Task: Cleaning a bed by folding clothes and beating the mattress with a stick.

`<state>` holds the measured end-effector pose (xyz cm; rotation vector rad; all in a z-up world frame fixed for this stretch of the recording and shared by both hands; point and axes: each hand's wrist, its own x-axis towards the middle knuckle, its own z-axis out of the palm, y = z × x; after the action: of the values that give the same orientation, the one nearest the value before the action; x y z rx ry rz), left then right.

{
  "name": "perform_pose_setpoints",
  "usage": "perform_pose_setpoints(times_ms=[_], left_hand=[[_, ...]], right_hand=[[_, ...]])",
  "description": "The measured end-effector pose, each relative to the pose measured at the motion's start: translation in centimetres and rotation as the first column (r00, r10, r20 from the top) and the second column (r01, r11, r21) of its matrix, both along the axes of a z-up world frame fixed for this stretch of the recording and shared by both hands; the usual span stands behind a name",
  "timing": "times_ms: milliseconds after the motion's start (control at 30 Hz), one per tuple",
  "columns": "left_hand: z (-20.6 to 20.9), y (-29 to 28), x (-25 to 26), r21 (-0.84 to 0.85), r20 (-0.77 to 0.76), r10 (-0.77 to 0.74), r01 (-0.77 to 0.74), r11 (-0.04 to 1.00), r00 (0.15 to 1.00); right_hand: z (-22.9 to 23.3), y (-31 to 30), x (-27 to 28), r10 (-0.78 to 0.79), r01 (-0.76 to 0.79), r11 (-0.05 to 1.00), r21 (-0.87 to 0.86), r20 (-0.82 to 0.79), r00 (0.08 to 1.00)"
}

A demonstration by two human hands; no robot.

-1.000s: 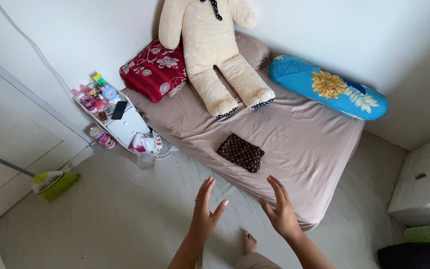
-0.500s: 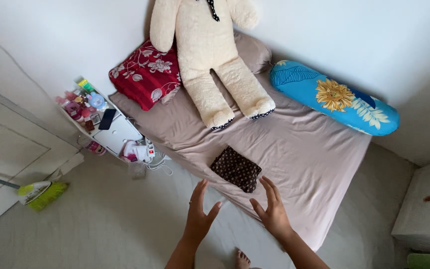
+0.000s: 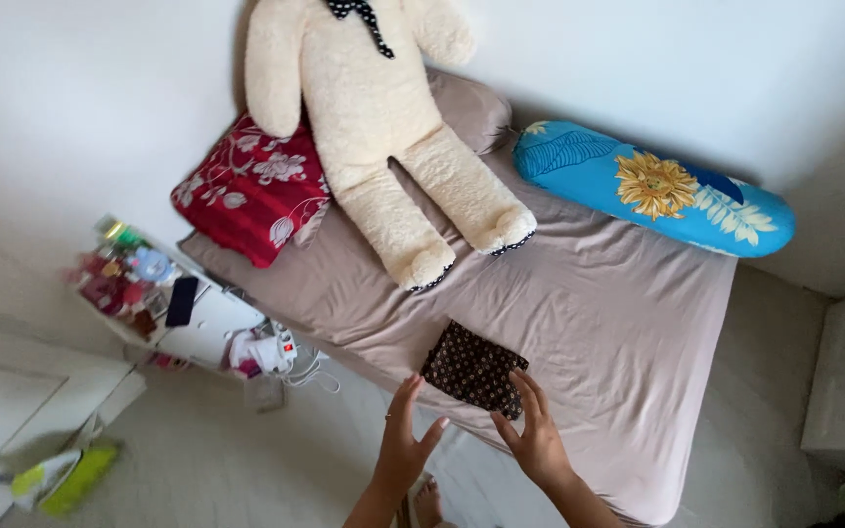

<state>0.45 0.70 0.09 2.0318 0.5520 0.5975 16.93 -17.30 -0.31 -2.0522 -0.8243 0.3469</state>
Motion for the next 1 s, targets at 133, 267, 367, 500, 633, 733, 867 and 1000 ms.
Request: perform_pose_setpoints(times_ms=[133, 267, 367, 500, 633, 733, 867, 1000], left_hand=[[-2.6, 4.1, 2.1, 0.019, 0.002, -0.086, 0.086, 0.996, 0.996], [-6.0, 7.7, 4.0, 0.048, 0.008, -0.137, 0.136, 0.990, 0.991], [-9.5, 10.4, 6.3, 0.100, -0.004, -0.132, 0.132, 0.986, 0.991], [-17.3, 13.2, 8.4, 0.111, -0.091, -0.110, 0.119, 0.987, 0.990], [-22.3, 13.7, 10.3, 0.000, -0.264, -0.097, 0.100, 0.995, 0.960], [-27.9, 13.8, 11.1, -0.084, -0.329, -0.121, 0.099, 0.992, 0.937], [-35.9, 13.8, 11.8, -0.052, -0.451, -0.138, 0.128, 0.990, 0.882], [-48.7, 14.0, 10.9, 0.005, -0.532, -0.063, 0.077, 0.997, 0.845]], right_hand=[[-3.2, 3.7, 0.4, -0.049, 0.049, 0.999, -0.002, 0.026, 0.998], [-7.6, 5.4, 0.8, -0.169, 0.168, 0.984, 0.058, 0.005, 0.986], [-10.7, 6.0, 2.4, -0.209, 0.209, 0.978, 0.005, -0.005, 0.978], [-18.6, 5.9, 4.4, -0.231, 0.236, 0.970, -0.049, 0.099, 0.968], [-26.9, 5.2, 6.4, -0.178, 0.192, 0.971, -0.140, 0.103, 0.979], [-31.9, 5.1, 8.1, -0.259, 0.236, 0.935, -0.266, -0.054, 0.964], [-41.0, 3.7, 9.5, -0.299, 0.262, 0.892, -0.368, -0.047, 0.953], [-47.0, 3.1, 9.6, -0.492, 0.347, 0.791, -0.505, -0.186, 0.851]])
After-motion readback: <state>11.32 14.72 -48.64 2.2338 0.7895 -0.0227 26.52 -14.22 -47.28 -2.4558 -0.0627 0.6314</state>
